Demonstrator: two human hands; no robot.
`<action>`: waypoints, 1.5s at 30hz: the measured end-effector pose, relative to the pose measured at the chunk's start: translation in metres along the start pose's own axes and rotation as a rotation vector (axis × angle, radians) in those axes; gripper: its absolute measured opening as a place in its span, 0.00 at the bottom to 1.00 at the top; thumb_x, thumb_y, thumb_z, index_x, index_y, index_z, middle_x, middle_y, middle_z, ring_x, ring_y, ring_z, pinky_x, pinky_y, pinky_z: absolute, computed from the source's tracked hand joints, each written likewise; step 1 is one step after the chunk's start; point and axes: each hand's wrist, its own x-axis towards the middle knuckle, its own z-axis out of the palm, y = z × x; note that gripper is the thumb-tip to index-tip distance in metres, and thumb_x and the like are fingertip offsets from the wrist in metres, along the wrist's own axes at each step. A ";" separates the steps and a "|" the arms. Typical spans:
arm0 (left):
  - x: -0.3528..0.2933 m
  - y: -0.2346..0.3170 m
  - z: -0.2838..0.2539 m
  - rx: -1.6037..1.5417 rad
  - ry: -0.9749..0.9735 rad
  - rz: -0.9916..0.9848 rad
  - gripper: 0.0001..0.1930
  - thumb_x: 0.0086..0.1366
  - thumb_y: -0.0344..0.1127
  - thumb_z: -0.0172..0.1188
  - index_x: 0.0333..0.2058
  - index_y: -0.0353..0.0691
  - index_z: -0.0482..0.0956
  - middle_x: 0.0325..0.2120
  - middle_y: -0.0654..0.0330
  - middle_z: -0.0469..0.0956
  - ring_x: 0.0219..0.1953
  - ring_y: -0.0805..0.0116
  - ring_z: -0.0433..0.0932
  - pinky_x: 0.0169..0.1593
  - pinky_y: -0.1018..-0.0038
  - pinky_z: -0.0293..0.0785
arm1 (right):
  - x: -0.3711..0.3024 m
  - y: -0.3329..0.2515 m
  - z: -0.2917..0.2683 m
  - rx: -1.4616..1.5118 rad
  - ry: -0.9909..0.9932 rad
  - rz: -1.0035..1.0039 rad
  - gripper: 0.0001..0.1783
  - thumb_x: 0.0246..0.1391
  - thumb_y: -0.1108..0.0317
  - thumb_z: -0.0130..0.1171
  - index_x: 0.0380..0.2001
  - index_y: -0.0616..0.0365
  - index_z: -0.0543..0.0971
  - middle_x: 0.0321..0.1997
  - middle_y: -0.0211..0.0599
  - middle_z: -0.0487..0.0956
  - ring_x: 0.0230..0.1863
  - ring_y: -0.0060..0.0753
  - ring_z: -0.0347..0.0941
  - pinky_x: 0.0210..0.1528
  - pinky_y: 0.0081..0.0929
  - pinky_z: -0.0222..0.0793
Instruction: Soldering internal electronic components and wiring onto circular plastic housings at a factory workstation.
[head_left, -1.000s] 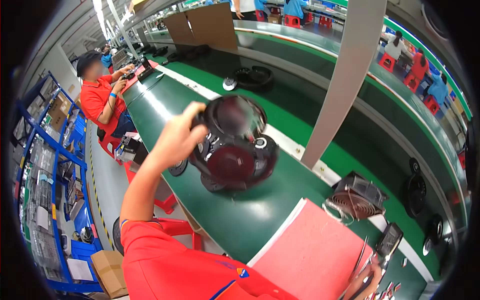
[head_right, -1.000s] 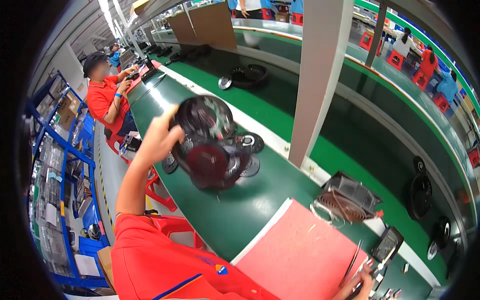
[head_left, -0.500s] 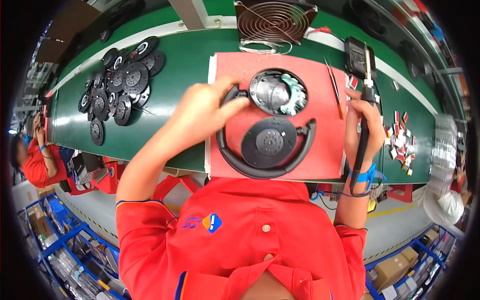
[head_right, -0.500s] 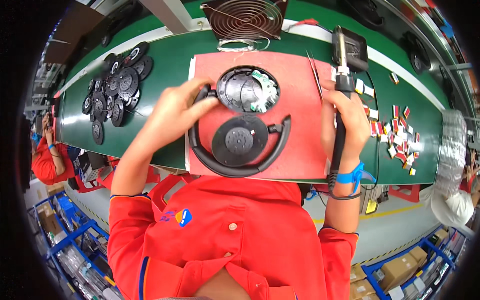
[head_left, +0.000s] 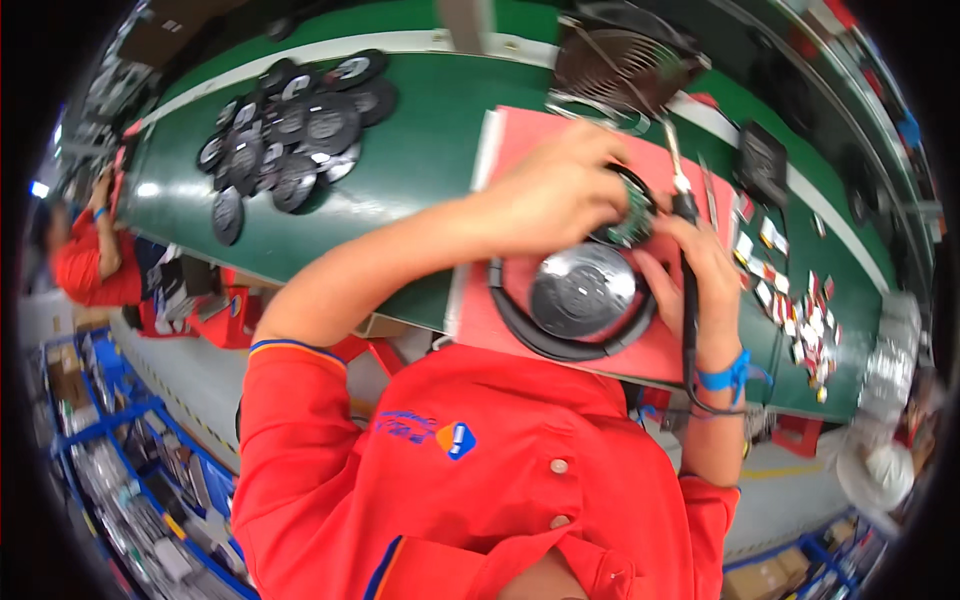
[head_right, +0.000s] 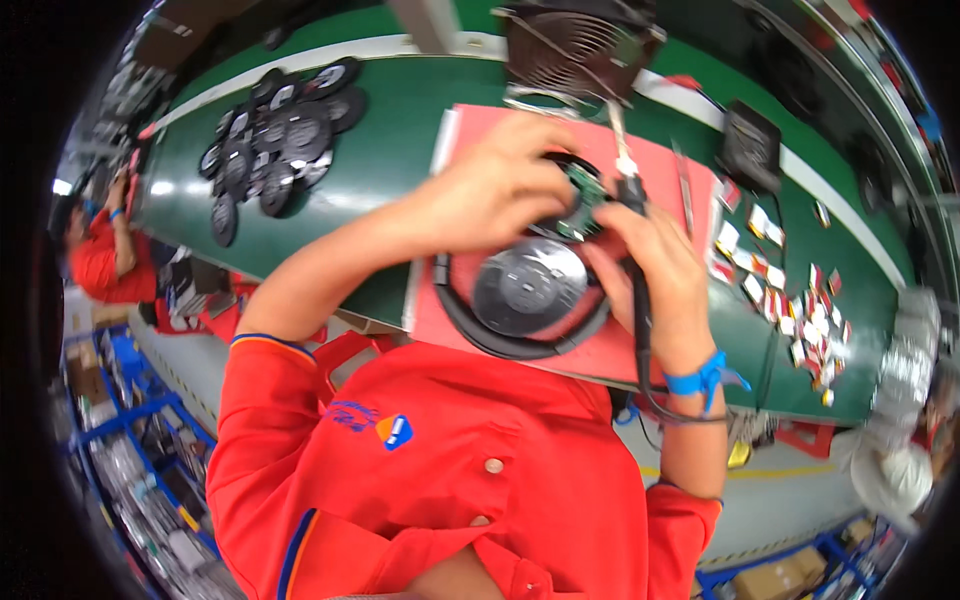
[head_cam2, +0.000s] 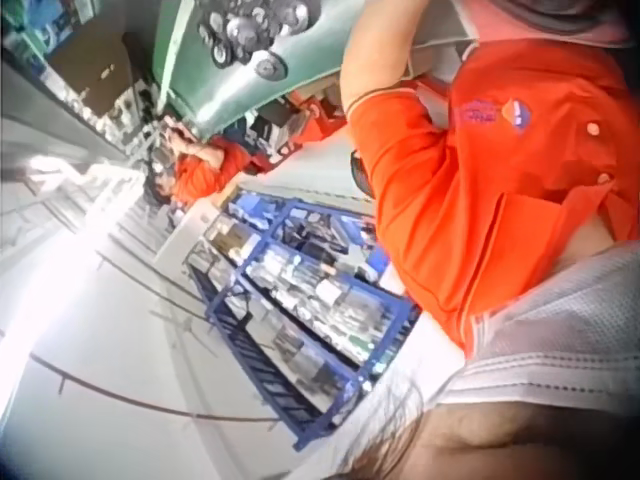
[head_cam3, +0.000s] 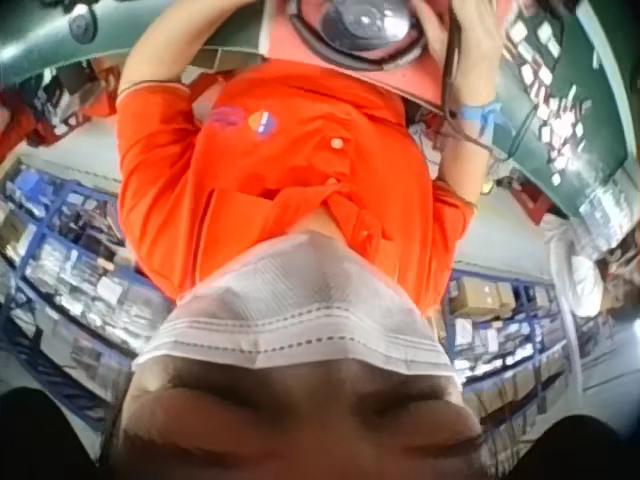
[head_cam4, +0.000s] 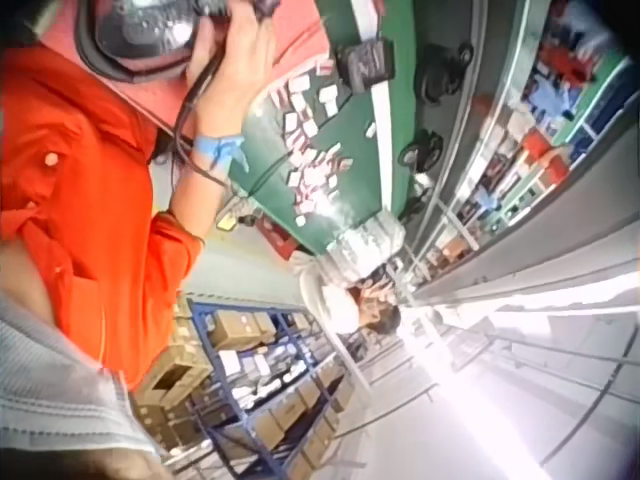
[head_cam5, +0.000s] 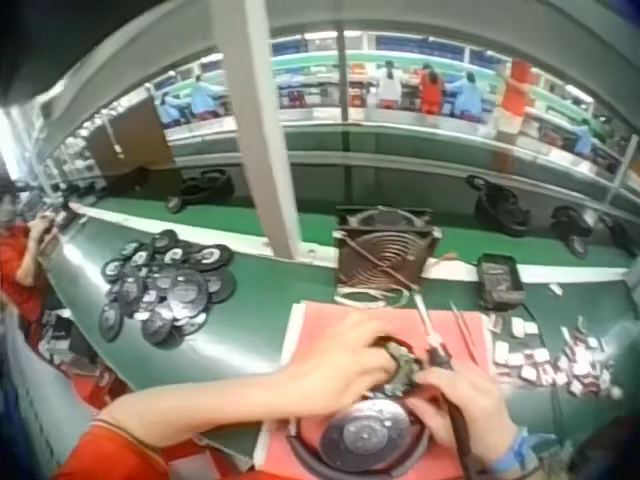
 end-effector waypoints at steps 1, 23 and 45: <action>-0.005 0.002 0.000 0.005 -0.016 0.064 0.06 0.47 0.27 0.58 0.27 0.36 0.78 0.43 0.49 0.71 0.46 0.50 0.69 0.49 0.61 0.66 | 0.003 -0.001 0.002 -0.011 -0.041 -0.006 0.22 0.38 0.81 0.65 0.41 0.59 0.74 0.46 0.45 0.77 0.44 0.44 0.75 0.45 0.30 0.69; -0.118 -0.017 -0.150 0.383 0.142 -0.325 0.03 0.53 0.29 0.58 0.26 0.39 0.74 0.39 0.60 0.76 0.47 0.60 0.71 0.46 0.67 0.66 | 0.032 0.005 0.008 -0.056 -0.262 -0.159 0.21 0.38 0.84 0.62 0.40 0.60 0.72 0.47 0.50 0.75 0.45 0.53 0.72 0.47 0.36 0.68; 0.009 0.031 -0.038 -0.677 -0.209 -0.720 0.06 0.62 0.31 0.54 0.32 0.34 0.74 0.19 0.66 0.73 0.22 0.82 0.69 0.26 0.83 0.66 | 0.037 -0.017 0.017 0.383 0.143 0.164 0.12 0.46 0.82 0.60 0.36 0.63 0.74 0.33 0.35 0.77 0.35 0.23 0.74 0.39 0.20 0.70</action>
